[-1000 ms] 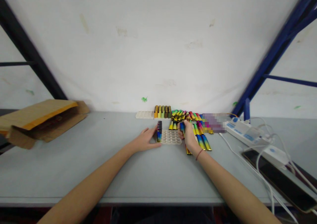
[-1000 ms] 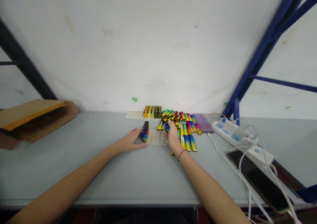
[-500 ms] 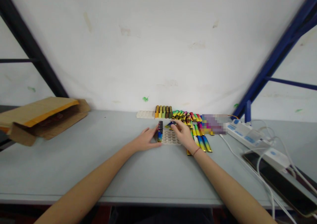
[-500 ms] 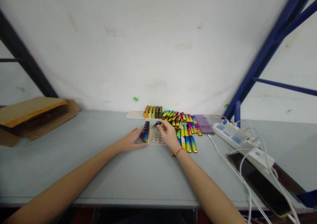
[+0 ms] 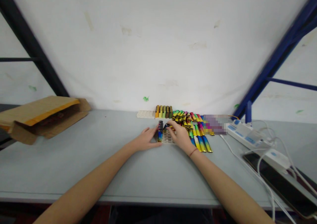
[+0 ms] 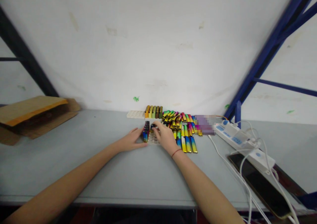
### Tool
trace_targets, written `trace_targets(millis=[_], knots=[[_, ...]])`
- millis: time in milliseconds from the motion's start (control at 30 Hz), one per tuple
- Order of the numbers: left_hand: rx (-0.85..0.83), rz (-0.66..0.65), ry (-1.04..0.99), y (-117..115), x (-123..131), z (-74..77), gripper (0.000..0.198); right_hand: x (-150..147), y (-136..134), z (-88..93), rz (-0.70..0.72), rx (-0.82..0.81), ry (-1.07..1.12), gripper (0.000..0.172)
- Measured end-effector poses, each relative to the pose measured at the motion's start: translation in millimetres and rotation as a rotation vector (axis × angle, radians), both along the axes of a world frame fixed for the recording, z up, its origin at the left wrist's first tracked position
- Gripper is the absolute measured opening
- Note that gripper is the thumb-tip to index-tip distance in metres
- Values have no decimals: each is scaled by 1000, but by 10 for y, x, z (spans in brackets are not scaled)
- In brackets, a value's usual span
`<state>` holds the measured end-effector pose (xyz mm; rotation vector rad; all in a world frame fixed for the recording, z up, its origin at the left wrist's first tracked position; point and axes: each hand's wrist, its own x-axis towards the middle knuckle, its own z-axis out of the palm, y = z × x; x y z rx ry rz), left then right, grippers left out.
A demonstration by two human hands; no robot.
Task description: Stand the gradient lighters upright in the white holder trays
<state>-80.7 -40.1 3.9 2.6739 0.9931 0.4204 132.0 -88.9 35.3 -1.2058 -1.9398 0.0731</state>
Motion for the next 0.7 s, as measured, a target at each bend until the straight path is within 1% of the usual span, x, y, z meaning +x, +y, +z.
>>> trace_targets(millis=[133, 200, 267, 367, 467, 500, 533, 567, 633, 667, 700], knots=[[13, -5, -5, 26, -10, -36, 91, -39, -7, -27, -78, 5, -126, 29], [17, -6, -9, 28, -14, -39, 92, -62, -6, -26, -127, 8, -202, 32], [15, 0, -9, 20, -15, -29, 91, -73, -1, -5, -145, 6, -286, 37], [5, 9, -2, -1, -11, 2, 89, -24, 0, 85, -128, 18, -358, 44], [-2, -2, -2, -19, -2, 39, 85, 141, -35, 243, -188, -10, -318, 47], [-5, -7, -4, -24, 1, 51, 84, 220, -57, 302, -235, -59, -286, 43], [-7, -10, -5, -27, 4, 61, 84, 305, -82, 356, -255, -143, -273, 36], [-10, -11, -5, -30, 7, 70, 83, 393, -108, 404, -236, -237, -278, 29], [-14, -7, -2, -34, 11, 82, 84, 561, -154, 468, -122, -430, -331, 21], [-16, -5, 0, -36, 12, 85, 84, 634, -173, 483, -90, -505, -368, 18], [-18, -3, 3, -37, 12, 86, 84, 696, -188, 488, -79, -559, -402, 19]])
